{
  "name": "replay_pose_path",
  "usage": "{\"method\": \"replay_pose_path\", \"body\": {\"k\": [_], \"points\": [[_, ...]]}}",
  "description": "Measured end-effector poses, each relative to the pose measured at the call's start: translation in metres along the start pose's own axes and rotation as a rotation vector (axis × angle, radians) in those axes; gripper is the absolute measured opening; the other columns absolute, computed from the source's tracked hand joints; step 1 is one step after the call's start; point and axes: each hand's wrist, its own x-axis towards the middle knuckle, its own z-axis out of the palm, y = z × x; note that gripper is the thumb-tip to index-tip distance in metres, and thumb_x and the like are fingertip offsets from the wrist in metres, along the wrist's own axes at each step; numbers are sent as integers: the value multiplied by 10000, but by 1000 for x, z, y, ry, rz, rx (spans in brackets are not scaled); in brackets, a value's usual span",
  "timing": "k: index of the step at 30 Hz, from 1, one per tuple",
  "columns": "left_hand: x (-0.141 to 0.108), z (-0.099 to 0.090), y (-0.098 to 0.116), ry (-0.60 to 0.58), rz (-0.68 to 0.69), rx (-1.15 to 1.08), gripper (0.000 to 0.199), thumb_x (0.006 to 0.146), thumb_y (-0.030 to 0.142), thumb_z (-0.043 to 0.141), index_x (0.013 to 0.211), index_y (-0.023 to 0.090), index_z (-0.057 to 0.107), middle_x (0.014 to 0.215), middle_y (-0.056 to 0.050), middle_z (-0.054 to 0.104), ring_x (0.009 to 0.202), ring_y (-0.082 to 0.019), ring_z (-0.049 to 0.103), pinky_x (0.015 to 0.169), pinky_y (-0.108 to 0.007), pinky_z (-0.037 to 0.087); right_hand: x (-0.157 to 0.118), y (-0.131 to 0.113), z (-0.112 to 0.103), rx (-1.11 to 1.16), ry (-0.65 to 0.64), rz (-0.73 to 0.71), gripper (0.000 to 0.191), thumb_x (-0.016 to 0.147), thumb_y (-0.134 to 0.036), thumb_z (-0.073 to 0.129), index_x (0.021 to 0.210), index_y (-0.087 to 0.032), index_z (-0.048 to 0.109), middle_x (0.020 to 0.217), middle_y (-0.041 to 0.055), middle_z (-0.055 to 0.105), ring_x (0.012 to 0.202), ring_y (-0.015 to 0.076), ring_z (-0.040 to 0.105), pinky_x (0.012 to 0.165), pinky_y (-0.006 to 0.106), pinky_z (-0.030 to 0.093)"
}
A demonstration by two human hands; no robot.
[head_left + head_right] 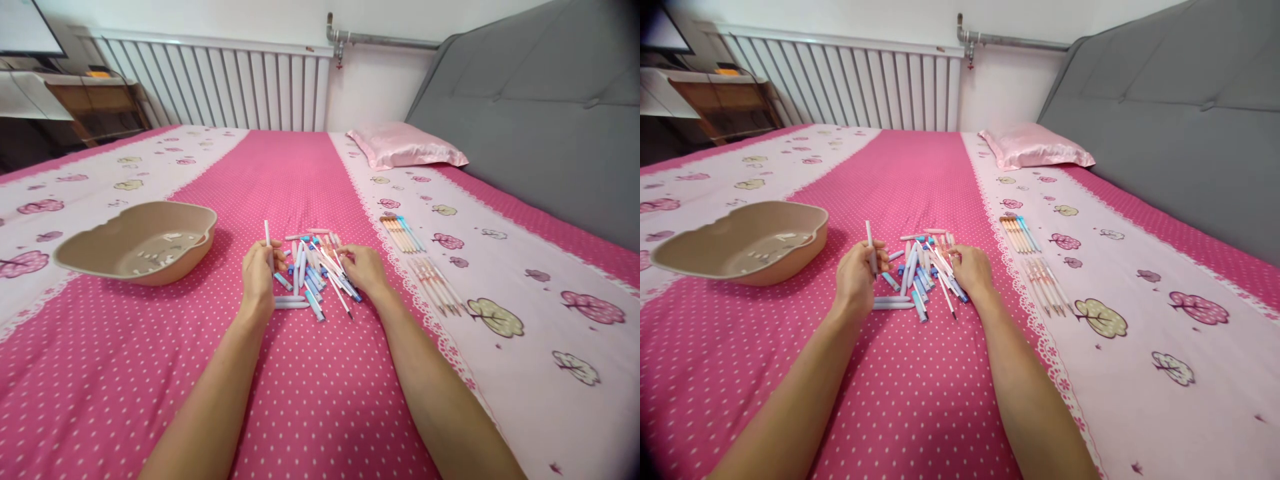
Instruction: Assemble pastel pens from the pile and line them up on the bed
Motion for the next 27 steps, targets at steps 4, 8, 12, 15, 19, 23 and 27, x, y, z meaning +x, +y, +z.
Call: {"method": "replay_pose_path", "body": {"k": [4,8,12,15,19,23,27], "points": [[0,1,-1,-22,-10,-4,166,651,229,452,731,144,570,542,24,564,433,-91,490,467,-217,396,0,2,1,-42,-21,31,293,802,-202,521,1014,-212,724,1016,50,727,946,229,662,848,317,471],[-1,1,-1,-29,-7,0,168,654,235,456,732,142,573,542,24,565,423,-88,479,468,-221,397,0,3,2,-83,-38,59,311,783,-183,539,1035,-219,717,1034,54,722,980,238,650,867,320,460],[-1,2,-1,-36,-9,-3,175,645,231,456,735,139,576,539,25,562,423,-88,479,469,-221,394,1,4,2,-91,-43,68,326,781,-164,535,1049,-218,712,1053,56,716,1005,234,640,889,317,449],[-1,2,-1,-39,-9,-7,181,644,235,458,738,136,578,538,26,561,423,-87,479,465,-218,386,1,4,3,-90,-39,71,332,778,-161,532,1053,-208,712,1068,63,711,1021,237,634,898,318,446],[-1,3,0,-40,-16,-2,184,643,242,465,743,136,577,545,23,566,423,-86,481,451,-213,369,1,2,2,-69,-23,93,312,799,-186,519,1037,-215,718,1020,58,725,966,229,655,864,312,459],[-2,3,0,-45,-14,1,182,645,240,467,748,137,576,549,25,568,427,-86,485,456,-212,369,1,-2,-2,-67,24,161,288,846,-271,496,991,-214,738,952,78,737,915,248,673,805,325,476],[-2,3,0,-45,-20,1,179,637,234,464,742,139,572,541,28,563,422,-87,480,460,-217,374,1,-2,-5,-57,83,240,286,845,-286,503,992,-236,743,966,75,738,929,259,672,788,328,477]]}}
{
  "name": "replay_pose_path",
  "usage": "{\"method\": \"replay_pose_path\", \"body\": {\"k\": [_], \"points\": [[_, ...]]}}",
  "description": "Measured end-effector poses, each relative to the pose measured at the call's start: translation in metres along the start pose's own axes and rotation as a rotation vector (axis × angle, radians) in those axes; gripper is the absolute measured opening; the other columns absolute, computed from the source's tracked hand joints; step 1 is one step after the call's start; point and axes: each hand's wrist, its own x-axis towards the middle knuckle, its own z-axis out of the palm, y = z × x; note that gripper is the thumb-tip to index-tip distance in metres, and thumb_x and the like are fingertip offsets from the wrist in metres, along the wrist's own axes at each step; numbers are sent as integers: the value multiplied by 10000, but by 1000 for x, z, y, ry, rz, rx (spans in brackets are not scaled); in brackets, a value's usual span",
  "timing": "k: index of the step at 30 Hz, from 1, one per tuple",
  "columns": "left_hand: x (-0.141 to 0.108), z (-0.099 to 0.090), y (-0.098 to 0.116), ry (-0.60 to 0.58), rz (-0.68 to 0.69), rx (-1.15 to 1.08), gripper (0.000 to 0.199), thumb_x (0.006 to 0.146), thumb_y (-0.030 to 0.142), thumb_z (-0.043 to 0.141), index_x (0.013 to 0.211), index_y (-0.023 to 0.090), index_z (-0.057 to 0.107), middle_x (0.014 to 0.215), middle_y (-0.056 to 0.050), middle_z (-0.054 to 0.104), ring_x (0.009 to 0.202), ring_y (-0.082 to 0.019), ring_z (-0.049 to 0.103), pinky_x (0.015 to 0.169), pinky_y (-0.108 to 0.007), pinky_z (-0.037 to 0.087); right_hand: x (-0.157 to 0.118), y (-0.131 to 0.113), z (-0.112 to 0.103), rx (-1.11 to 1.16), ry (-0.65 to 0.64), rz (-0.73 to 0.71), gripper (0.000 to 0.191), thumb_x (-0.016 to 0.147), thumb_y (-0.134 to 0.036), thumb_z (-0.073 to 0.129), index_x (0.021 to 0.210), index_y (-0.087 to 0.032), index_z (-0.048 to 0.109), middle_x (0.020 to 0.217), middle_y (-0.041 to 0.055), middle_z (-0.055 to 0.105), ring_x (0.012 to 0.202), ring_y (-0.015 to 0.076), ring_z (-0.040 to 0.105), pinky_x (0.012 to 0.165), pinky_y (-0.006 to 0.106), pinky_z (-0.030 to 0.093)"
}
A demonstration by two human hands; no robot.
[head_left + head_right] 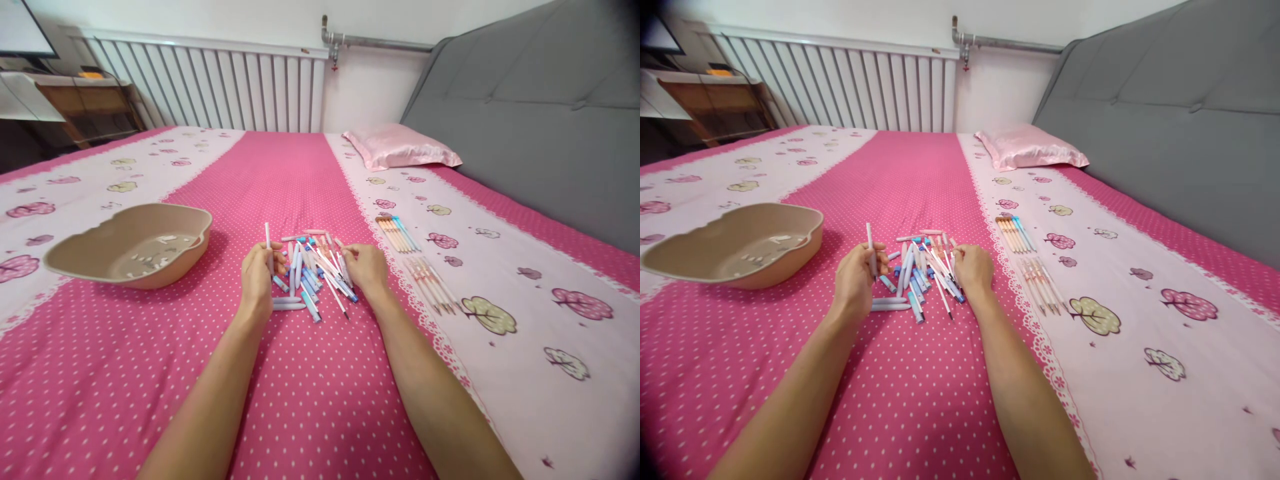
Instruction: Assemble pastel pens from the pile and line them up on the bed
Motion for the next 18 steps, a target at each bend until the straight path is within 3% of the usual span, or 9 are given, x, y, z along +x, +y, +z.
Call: {"method": "replay_pose_path", "body": {"k": [10,18], "points": [[-1,0,2,-4,-1,4,179,640,237,463,744,139,571,546,25,565,424,-88,480,464,-220,373,3,5,2,257,87,60,219,774,-215,595,928,-222,749,908,34,750,851,183,690,790,259,483],[0,0,2,-6,-2,5,184,654,246,467,749,135,579,549,22,558,424,-88,474,464,-220,375,1,3,1,160,-23,35,202,771,-267,612,917,-232,748,902,41,746,861,202,684,772,285,489]]}}
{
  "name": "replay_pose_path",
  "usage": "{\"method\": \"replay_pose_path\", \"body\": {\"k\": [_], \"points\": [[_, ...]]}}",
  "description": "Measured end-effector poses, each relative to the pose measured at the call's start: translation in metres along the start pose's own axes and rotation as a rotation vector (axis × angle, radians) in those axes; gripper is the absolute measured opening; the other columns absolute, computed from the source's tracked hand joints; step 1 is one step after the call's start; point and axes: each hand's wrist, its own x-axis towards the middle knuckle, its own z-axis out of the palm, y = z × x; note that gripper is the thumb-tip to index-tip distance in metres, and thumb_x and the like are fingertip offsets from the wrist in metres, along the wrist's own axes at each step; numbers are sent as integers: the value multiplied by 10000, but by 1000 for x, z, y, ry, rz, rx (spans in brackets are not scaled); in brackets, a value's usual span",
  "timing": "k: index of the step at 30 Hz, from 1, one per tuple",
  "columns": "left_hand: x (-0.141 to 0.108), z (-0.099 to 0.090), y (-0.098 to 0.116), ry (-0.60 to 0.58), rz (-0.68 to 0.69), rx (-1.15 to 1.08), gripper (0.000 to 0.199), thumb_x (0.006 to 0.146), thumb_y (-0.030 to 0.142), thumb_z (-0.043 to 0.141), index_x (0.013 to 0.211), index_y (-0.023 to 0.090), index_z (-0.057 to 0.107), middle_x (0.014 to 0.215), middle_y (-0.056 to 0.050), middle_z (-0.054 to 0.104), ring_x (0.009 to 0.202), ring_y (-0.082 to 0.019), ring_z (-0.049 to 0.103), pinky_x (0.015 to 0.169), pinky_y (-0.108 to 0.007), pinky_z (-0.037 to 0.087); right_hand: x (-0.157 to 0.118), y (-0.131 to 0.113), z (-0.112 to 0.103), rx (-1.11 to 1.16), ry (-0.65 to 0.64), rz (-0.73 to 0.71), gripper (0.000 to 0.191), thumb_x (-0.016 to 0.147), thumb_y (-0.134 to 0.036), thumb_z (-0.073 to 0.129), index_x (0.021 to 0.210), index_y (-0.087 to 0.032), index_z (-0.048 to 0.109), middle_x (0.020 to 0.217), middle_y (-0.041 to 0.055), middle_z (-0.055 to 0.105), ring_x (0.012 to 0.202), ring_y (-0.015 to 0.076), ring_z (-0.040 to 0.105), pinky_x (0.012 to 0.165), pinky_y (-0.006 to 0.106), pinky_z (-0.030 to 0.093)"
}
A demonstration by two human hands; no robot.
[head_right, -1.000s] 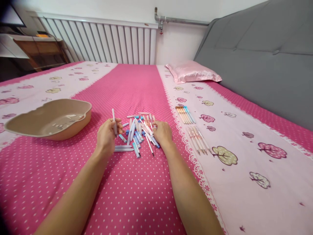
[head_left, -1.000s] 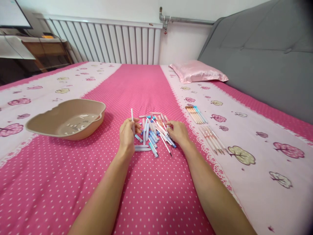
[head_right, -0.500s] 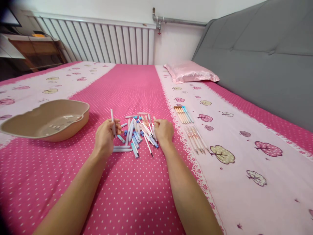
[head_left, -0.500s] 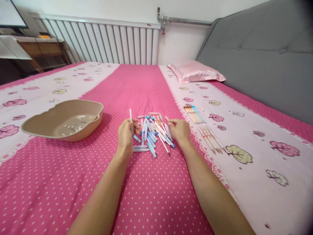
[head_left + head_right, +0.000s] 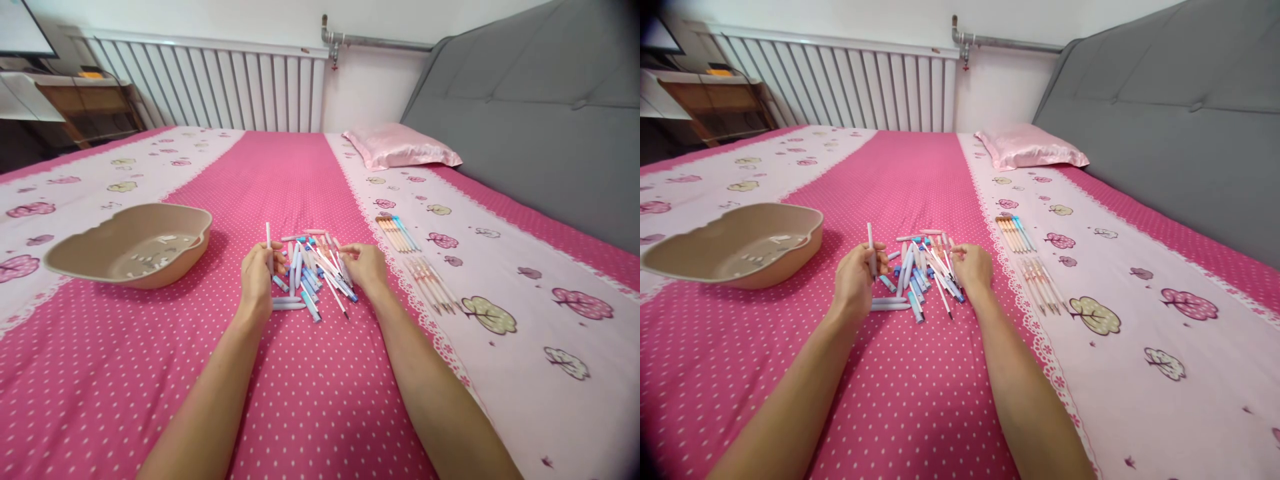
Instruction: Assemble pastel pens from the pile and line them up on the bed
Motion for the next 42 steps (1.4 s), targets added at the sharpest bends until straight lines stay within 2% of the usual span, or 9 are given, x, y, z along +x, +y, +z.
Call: {"method": "replay_pose_path", "body": {"k": [4,9,15,20,25,30,33,37,42], "points": [[-1,1,1,-1,0,4,183,656,243,460,747,136,579,552,19,559,424,-89,476,462,-221,376,-5,-9,-6,-15,-47,-67,186,773,-234,618,911,-239,742,909,33,743,866,192,678,771,280,481],[-2,1,2,9,-1,9,176,656,232,458,745,138,577,560,16,568,431,-88,482,457,-212,377,-18,-26,-7,-51,-281,-207,114,779,-273,630,819,-224,725,838,29,735,800,183,666,705,265,458],[-2,1,2,7,0,2,178,658,233,461,744,131,579,555,18,568,424,-81,478,450,-202,372,-36,-39,8,-202,-322,-153,284,760,-327,657,1000,-183,612,918,98,692,861,249,647,703,326,445],[-2,1,1,1,3,0,172,669,226,456,746,132,579,552,17,569,426,-84,478,448,-203,372,-35,-37,12,-144,-356,-124,324,717,-267,670,1006,-163,569,883,89,687,800,226,641,672,302,434],[-2,1,1,-9,3,-9,169,665,218,456,748,133,575,553,14,567,431,-87,481,443,-202,363,-30,-33,7,28,-453,-92,274,661,-201,661,921,-172,581,699,17,657,658,176,615,598,260,417],[-5,3,1,-42,-16,9,155,670,221,462,737,145,579,559,13,561,435,-91,478,445,-207,365,-28,-38,-15,545,-606,23,306,707,-128,575,1005,-171,523,544,-84,516,455,97,494,470,212,354],[-8,6,1,-138,-29,70,145,683,217,484,755,150,591,564,12,563,429,-93,471,434,-210,356,-26,-41,-27,793,-540,39,368,724,-157,593,1082,-165,508,562,-84,515,465,84,485,479,208,365],[-12,10,0,-369,-6,150,143,729,247,533,797,152,615,612,-4,605,484,-104,512,472,-215,388,-21,-43,-32,1023,-349,49,471,702,-219,659,1141,-173,493,652,-47,588,565,97,557,519,214,416],[-16,13,-3,-598,-19,170,202,738,309,619,862,152,646,692,-29,646,555,-118,555,523,-228,429,-18,-43,-31,1085,-169,-12,419,696,-275,675,1077,-175,532,789,-4,631,718,125,627,633,250,491]]}}
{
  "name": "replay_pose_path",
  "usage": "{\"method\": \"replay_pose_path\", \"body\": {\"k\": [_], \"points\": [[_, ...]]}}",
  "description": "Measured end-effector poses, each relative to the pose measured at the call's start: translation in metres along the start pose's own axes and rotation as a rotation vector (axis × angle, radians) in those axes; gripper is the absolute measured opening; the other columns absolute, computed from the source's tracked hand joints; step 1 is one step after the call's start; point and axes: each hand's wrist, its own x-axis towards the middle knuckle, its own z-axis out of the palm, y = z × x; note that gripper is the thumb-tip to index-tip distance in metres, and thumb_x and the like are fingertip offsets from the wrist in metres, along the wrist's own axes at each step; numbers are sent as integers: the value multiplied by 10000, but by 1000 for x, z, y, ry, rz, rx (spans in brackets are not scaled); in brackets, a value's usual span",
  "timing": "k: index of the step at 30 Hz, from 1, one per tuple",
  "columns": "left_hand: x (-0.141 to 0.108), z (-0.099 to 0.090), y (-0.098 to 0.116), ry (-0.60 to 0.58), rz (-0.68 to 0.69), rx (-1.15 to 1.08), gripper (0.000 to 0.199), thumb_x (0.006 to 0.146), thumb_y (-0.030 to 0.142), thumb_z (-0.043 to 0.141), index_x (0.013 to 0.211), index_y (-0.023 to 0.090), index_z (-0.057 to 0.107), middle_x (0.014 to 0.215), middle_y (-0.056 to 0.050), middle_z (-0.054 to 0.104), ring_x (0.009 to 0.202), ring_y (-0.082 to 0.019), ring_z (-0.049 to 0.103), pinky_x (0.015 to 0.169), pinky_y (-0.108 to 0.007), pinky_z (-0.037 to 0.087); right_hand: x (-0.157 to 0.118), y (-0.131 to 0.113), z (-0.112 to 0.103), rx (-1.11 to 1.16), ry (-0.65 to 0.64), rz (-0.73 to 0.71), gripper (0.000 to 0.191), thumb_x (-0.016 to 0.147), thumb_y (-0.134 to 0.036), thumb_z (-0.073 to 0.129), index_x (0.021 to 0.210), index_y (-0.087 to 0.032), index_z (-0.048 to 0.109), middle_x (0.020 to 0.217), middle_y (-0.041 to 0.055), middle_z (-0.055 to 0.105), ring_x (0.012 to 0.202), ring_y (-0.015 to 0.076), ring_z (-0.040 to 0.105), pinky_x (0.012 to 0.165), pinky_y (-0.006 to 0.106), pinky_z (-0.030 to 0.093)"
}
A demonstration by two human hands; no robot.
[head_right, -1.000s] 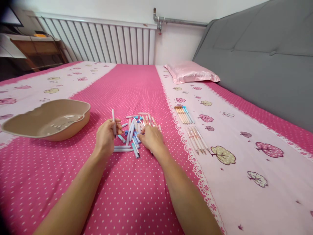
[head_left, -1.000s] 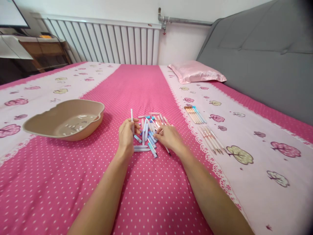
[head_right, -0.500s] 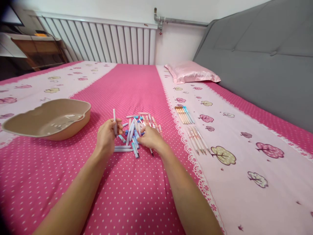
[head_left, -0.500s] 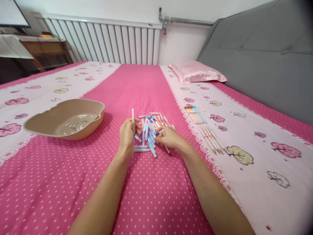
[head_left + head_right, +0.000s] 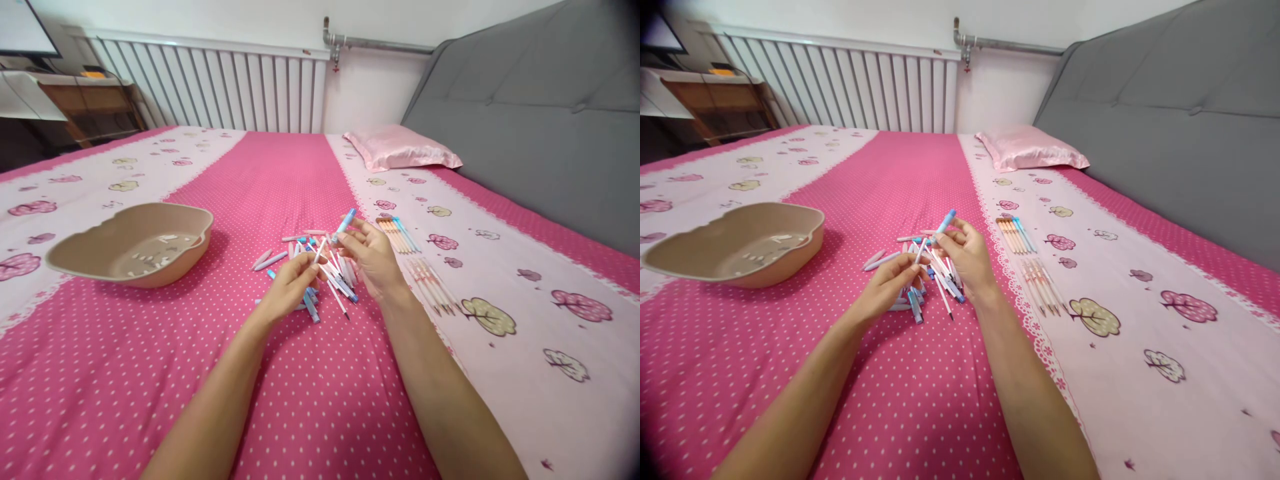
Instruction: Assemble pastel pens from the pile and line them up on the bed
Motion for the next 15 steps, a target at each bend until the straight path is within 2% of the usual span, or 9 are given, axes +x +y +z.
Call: {"method": "replay_pose_path", "body": {"k": [7,15], "points": [[-3,3,2,-107,17,43,213,751,364,636,830,166,648,731,-37,646,583,-130,564,532,-232,445,-2,1,0,-81,-15,-54,329,706,-294,660,1009,-176,607,812,12,629,729,121,604,635,260,494],[-5,2,3,-116,16,63,195,780,334,595,854,159,637,748,-36,625,589,-129,568,550,-240,443,-2,-1,1,-73,-3,-61,304,691,-269,662,977,-166,636,840,17,648,744,116,601,634,252,487]]}}
